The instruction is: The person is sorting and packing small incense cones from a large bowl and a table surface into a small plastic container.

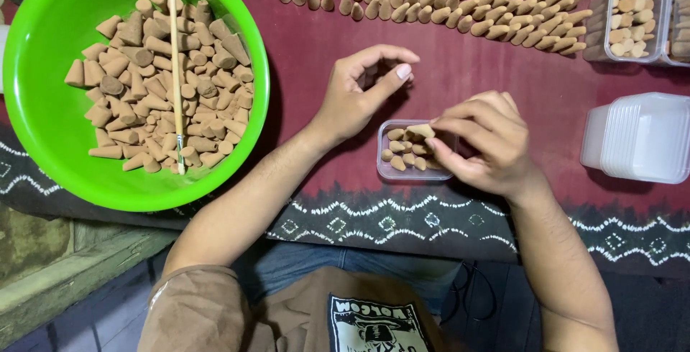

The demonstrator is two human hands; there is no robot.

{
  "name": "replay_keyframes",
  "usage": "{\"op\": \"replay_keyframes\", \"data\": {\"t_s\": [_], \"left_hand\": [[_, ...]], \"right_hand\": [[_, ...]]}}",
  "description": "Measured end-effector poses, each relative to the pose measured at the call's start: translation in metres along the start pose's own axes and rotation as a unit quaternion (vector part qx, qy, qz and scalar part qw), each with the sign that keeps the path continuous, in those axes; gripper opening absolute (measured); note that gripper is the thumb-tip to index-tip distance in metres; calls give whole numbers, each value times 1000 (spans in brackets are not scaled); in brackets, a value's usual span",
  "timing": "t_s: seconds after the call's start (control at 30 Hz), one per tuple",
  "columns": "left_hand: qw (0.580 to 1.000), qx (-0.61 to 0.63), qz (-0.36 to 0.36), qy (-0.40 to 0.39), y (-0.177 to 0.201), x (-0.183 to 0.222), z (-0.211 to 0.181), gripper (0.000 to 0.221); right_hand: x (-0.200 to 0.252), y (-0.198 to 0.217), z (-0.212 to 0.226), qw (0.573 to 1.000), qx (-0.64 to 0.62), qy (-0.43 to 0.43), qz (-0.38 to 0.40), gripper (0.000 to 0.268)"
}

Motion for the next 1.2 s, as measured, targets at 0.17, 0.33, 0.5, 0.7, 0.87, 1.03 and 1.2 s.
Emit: {"op": "replay_keyframes", "data": {"t_s": [0.17, 0.33, 0.5, 0.7, 0.87, 1.03, 1.2], "left_hand": [[999, -35, -13, 8, 4, -3, 12, 19], [999, -33, -17, -1, 7, -5, 16, 19], [1000, -11, -23, 13, 8, -6, 21, 19], [999, -8, -26, 39, 8, -6, 22, 20], [999, -33, -14, 34, 10, -5, 11, 19], [998, -62, -4, 25, 9, -6, 14, 20], [997, -71, 3, 11, 8, -7, 14, 18]], "right_hand": [[-12, -4, 13, 998, 37, 12, 41, 10], [-9, -2, 9, 996, 59, 12, 73, 11], [-23, 2, 20, 991, 66, 0, 119, 9], [-28, -2, 26, 979, 139, -8, 147, 11], [-17, 2, 27, 974, 162, -62, 149, 13], [-26, -5, 36, 975, 148, -103, 132, 10], [-19, -12, 31, 973, 176, -98, 116, 8]]}}
Point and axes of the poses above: each hand's wrist, its own x-axis away from the middle knuckle, its own y-axis out of the back of the hand, z = x × y, the point moved 5 cm from there along -x, towards the middle knuckle, and after that the axes turned 3 degrees about y, right-handed, at the moved point
